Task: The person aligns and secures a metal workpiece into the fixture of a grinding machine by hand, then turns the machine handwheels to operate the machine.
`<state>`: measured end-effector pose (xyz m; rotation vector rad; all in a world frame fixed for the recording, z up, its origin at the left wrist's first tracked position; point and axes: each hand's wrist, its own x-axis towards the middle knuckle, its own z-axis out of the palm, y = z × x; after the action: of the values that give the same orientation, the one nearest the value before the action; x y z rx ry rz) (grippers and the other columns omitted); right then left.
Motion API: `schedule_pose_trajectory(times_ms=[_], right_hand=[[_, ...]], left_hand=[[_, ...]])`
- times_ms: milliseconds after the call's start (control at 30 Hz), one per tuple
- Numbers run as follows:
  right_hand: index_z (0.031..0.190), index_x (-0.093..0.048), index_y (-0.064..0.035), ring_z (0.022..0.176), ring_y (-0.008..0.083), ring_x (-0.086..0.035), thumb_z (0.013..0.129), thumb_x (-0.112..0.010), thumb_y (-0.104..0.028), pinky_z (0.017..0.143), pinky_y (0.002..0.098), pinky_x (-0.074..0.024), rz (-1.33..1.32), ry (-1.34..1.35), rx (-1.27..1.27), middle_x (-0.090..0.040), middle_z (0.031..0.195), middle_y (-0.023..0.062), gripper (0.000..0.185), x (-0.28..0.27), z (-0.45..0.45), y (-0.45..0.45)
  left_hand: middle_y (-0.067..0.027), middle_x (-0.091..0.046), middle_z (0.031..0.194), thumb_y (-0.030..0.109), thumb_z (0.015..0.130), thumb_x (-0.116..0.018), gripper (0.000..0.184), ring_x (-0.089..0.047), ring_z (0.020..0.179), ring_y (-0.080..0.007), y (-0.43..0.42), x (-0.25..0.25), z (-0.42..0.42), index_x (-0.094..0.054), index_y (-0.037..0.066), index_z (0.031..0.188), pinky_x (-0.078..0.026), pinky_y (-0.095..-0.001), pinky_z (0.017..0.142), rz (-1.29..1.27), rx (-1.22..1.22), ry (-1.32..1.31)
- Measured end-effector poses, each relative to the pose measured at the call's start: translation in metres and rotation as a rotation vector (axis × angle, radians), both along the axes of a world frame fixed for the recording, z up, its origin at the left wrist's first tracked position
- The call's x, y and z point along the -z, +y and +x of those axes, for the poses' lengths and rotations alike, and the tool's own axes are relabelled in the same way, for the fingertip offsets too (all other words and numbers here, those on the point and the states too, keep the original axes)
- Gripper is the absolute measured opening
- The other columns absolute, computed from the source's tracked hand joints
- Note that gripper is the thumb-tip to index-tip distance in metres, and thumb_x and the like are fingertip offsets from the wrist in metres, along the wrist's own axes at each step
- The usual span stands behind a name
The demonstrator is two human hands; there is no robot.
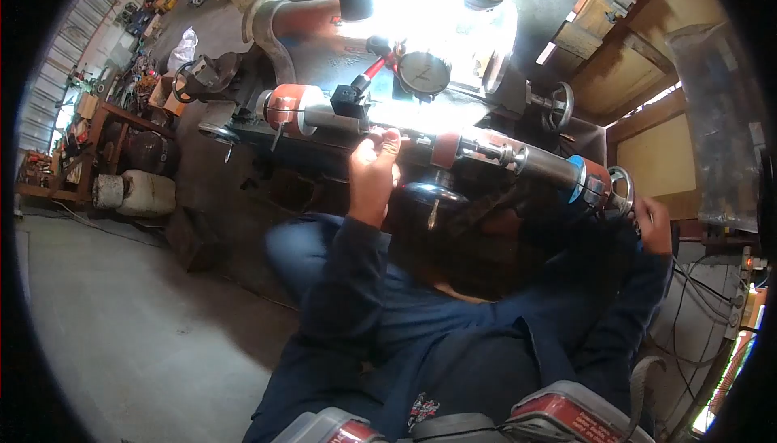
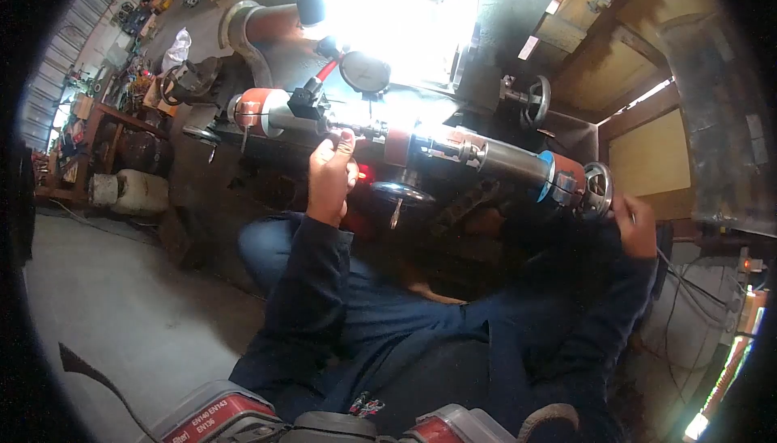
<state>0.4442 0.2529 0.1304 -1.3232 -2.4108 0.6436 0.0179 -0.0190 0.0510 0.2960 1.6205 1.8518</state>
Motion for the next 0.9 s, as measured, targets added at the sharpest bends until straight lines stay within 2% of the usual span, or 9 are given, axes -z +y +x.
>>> schedule_pose_trajectory(times_ms=[133,233,400,500,567,633,733,800,900], right_hand=[[0.107,-0.066,0.0012,0.091,0.0119,-0.06,0.099,-0.063,-0.014,0.083,0.0274,-0.0476,-0.113,0.232,-0.021,-0.068,0.095,0.0062,0.018,0.038,0.028,0.008],[0.107,-0.067,0.0009,0.094,0.0114,-0.06,0.099,-0.062,-0.013,0.086,0.0267,-0.0472,0.006,0.329,0.03,-0.068,0.096,0.0048,0.016,0.055,0.019,0.021],[0.105,-0.068,-0.0016,0.092,0.0102,-0.061,0.103,-0.056,-0.019,0.082,0.0265,-0.0494,-0.085,0.33,0.014,-0.069,0.099,0.0035,0.021,0.07,-0.006,0.053],[0.107,-0.067,-0.002,0.09,0.012,-0.063,0.101,-0.055,-0.017,0.079,0.0275,-0.0507,-0.375,0.52,-0.149,-0.069,0.099,0.0036,0.021,0.099,-0.002,0.071],[0.111,-0.066,-0.0023,0.092,0.0164,-0.066,0.096,-0.058,-0.017,0.079,0.0297,-0.0513,-0.175,0.291,-0.323,-0.07,0.101,0.0053,0.022,0.056,-0.031,0.028],[0.112,-0.066,-0.0021,0.093,0.0169,-0.066,0.096,-0.058,-0.017,0.08,0.0304,-0.0512,-0.116,0.178,-0.316,-0.07,0.101,0.0059,0.023,0.065,-0.028,0.02],[0.112,-0.066,-0.0017,0.094,0.0177,-0.066,0.095,-0.059,-0.016,0.082,0.0314,-0.051,-0.16,0.095,-0.086,-0.07,0.102,0.0069,0.024,0.106,0.0,0.027],[0.113,-0.066,-0.0014,0.095,0.0182,-0.066,0.094,-0.06,-0.016,0.082,0.0321,-0.0509,-0.19,0.064,0.041,-0.07,0.102,0.0075,0.025,0.122,0.023,0.027],[0.113,-0.066,-0.001,0.096,0.019,-0.066,0.093,-0.06,-0.016,0.084,0.0331,-0.0508,-0.163,0.016,0.101,-0.07,0.103,0.0084,0.026,0.127,0.051,0.02]], left_hand=[[-0.0078,-0.07,0.089,0.026,0.101,-0.062,0.028,-0.044,0.048,-0.0042,0.002,0.001,0.002,-0.064,-0.002,0.104,-0.034,-0.021,0.043,-0.012,-0.019,0.005],[0.0014,-0.052,0.063,0.034,0.102,-0.06,0.035,-0.038,0.044,-0.0034,0.005,0.002,0.006,-0.061,-0.002,0.101,-0.028,-0.0199,0.041,0.04,-0.045,0.041],[-0.0049,-0.064,0.081,0.033,0.102,-0.06,0.036,-0.039,0.046,-0.0033,0.004,0.005,0.003,-0.064,-0.002,0.1,-0.029,-0.0197,0.041,0.072,-0.056,0.039],[-0.0071,-0.067,0.087,0.033,0.102,-0.06,0.036,-0.04,0.046,-0.0032,0.005,0.006,0.003,-0.064,-0.003,0.101,-0.03,-0.0194,0.041,0.073,-0.062,0.056],[-0.0081,-0.067,0.09,0.033,0.102,-0.06,0.037,-0.04,0.046,-0.0031,0.005,0.008,0.003,-0.064,-0.003,0.102,-0.03,-0.0191,0.041,0.072,-0.065,0.05],[-0.0092,-0.068,0.093,0.033,0.101,-0.061,0.037,-0.04,0.046,-0.0031,0.006,0.011,0.002,-0.064,-0.003,0.103,-0.03,-0.0189,0.041,0.077,-0.064,0.03],[-0.0097,-0.068,0.095,0.033,0.101,-0.061,0.037,-0.041,0.046,-0.003,0.005,0.007,0.003,-0.063,-0.003,0.104,-0.03,-0.0188,0.041,0.07,-0.054,0.019],[-0.0066,-0.068,0.086,0.031,0.101,-0.062,0.034,-0.042,0.046,-0.0036,0.005,0.006,0.004,-0.066,-0.003,0.101,-0.031,-0.0204,0.042,0.079,-0.075,0.002],[-0.0049,-0.067,0.083,0.029,0.1,-0.063,0.033,-0.042,0.046,-0.004,0.006,0.006,0.004,-0.068,-0.003,0.1,-0.031,-0.0211,0.043,0.099,-0.089,-0.011]])
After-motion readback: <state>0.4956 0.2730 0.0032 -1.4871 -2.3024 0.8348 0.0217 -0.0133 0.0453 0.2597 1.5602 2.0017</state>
